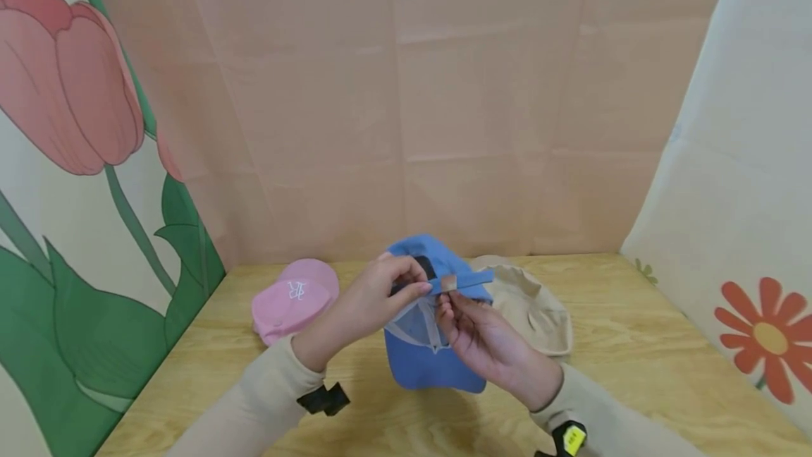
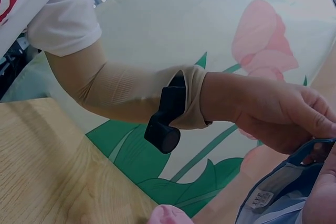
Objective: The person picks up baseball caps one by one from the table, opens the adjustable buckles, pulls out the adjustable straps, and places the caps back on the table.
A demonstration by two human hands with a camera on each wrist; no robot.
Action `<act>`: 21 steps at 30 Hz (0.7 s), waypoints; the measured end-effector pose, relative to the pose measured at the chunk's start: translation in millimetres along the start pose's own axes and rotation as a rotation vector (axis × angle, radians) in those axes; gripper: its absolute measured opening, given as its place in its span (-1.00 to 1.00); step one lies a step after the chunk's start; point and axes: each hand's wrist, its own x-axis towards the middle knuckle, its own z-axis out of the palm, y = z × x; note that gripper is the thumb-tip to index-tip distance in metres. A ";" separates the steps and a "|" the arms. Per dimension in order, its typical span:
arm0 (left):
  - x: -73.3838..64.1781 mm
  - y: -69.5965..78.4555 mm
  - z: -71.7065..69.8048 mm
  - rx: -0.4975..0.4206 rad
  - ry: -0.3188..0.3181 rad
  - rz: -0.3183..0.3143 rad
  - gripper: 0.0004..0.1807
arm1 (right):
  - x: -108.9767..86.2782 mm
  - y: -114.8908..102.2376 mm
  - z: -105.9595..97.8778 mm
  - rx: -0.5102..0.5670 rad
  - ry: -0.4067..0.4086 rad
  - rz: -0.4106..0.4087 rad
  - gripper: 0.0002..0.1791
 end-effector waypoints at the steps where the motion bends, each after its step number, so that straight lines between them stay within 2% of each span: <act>1: -0.5 -1.0 0.0 0.002 0.000 0.002 -0.91 | -0.2 0.1 -0.1 0.002 0.001 0.002 -0.66; 11: -2.5 -8.5 -0.3 0.000 0.012 0.000 -0.90 | 1.8 0.3 -0.3 0.016 -0.006 0.003 -0.65; 21: -2.1 -4.3 -1.8 -0.001 0.002 0.005 -0.88 | 3.7 -1.1 -0.7 0.009 -0.027 -0.010 -0.61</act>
